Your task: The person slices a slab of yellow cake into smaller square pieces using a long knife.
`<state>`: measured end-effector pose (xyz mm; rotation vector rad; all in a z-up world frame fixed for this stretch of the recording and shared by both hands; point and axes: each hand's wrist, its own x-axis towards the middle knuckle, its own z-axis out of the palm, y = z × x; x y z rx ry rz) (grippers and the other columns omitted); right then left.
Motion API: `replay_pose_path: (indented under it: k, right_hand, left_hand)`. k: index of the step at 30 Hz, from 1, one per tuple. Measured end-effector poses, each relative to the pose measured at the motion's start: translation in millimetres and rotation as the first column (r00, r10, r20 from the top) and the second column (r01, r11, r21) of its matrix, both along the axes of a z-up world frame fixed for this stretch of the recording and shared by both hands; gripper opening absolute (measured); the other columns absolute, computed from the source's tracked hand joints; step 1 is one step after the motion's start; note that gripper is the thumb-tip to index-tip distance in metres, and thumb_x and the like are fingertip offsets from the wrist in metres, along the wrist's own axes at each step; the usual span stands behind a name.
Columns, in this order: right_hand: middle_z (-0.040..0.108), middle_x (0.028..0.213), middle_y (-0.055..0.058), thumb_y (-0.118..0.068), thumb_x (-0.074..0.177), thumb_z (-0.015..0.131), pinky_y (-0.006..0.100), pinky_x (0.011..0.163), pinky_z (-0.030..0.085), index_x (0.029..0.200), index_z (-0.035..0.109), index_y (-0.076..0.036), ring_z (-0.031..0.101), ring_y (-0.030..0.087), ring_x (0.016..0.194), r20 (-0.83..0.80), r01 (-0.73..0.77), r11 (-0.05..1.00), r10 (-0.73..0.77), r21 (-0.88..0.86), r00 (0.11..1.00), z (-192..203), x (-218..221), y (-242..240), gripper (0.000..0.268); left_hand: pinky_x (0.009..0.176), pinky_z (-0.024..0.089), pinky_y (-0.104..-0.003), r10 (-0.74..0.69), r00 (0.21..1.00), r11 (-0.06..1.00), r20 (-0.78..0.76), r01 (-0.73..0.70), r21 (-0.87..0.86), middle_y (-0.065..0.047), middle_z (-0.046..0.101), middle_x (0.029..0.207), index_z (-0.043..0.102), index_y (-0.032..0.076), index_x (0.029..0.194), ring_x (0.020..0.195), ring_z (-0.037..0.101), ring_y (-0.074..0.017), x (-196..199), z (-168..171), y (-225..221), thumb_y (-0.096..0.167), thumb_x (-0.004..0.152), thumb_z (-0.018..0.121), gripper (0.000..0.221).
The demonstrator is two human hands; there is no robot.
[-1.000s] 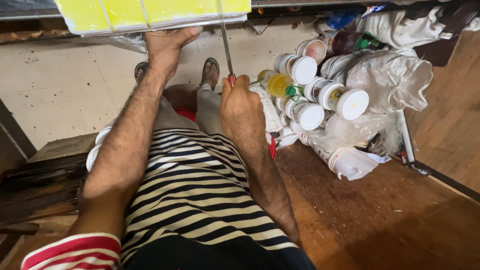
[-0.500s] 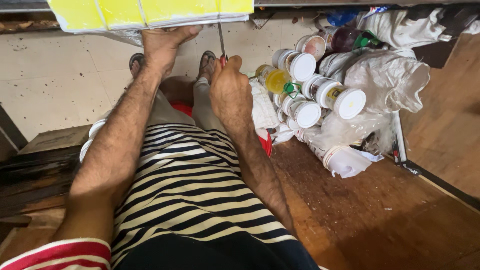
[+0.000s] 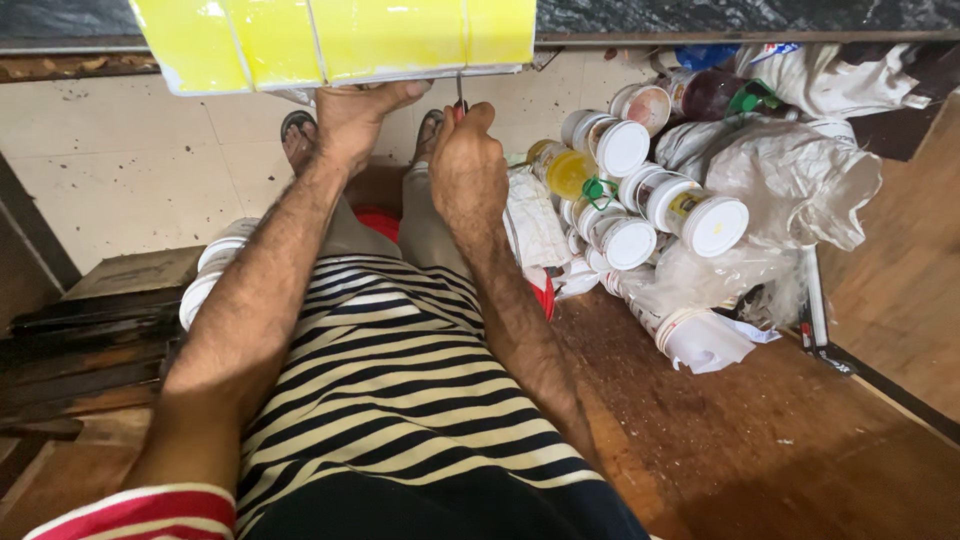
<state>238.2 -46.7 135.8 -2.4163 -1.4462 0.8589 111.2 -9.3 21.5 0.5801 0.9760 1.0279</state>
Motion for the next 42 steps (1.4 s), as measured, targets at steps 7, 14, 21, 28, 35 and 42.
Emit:
replay_pose_path:
  k: [7,14,21,28,35,42]
  right_hand:
    - [0.069,0.075,0.033,-0.029,0.106,0.051,0.058,0.061,0.057,0.109,0.045,0.004,0.071,0.052,0.075,0.011,0.009,1.0,-0.01,0.023,1.0,-2,0,-5,0.034]
    - [0.069,0.078,0.035,-0.032,0.106,0.051,0.06,0.066,0.055,0.112,0.045,0.005,0.069,0.055,0.079,0.021,0.019,0.997,-0.017,-0.081,1.0,2,1,-43,0.037]
    - [0.068,0.079,0.036,-0.033,0.105,0.05,0.061,0.067,0.054,0.113,0.047,0.003,0.068,0.055,0.079,0.048,0.057,0.98,-0.048,-0.19,0.998,8,2,-106,0.038]
    - [0.069,0.078,0.034,-0.031,0.105,0.048,0.059,0.062,0.055,0.112,0.047,0.004,0.069,0.053,0.076,-0.003,0.093,0.955,-0.098,-0.28,0.995,21,3,-190,0.036]
    - [0.068,0.073,0.031,-0.031,0.103,0.052,0.063,0.057,0.047,0.113,0.048,-0.001,0.065,0.054,0.069,-0.075,0.089,0.971,-0.108,-0.221,0.991,29,19,-328,0.032]
    - [0.071,0.072,0.025,-0.039,0.094,0.061,0.059,0.053,0.051,0.131,0.049,-0.014,0.066,0.05,0.061,0.086,0.092,0.933,-0.066,-0.348,0.994,37,34,-463,0.046]
  left_hand:
    - [0.096,0.066,-0.035,0.055,0.998,0.998,0.016,-0.055,-0.008,-0.011,0.076,0.11,0.073,-0.001,0.111,0.103,0.075,-0.0201,4,-6,-2,-0.011,0.088,0.083,0.027]
    - [0.097,0.067,-0.034,0.068,0.997,0.997,0.044,-0.07,0.044,-0.009,0.076,0.111,0.072,0.002,0.112,0.106,0.074,-0.0187,4,-8,-2,-0.009,0.086,0.084,0.03]
    - [0.09,0.068,-0.035,0.064,0.996,0.997,0.067,-0.066,0.025,-0.008,0.075,0.111,0.072,0.002,0.113,0.103,0.075,-0.0193,2,-9,0,-0.008,0.086,0.087,0.032]
    - [0.095,0.068,-0.038,0.043,0.998,0.998,0.05,-0.045,0.038,-0.009,0.075,0.115,0.07,0.001,0.118,0.108,0.074,-0.0221,0,-12,2,-0.006,0.087,0.087,0.037]
    - [0.097,0.068,-0.041,0.048,0.995,0.999,0.088,-0.048,0.0,-0.013,0.074,0.117,0.068,-0.001,0.121,0.11,0.075,-0.0262,-2,-19,4,-0.007,0.085,0.086,0.041]
    - [0.098,0.066,-0.043,0.046,0.998,0.998,0.04,-0.045,-0.036,-0.015,0.069,0.124,0.055,-0.002,0.131,0.113,0.072,-0.0305,3,-2,5,-0.01,0.084,0.08,0.054]
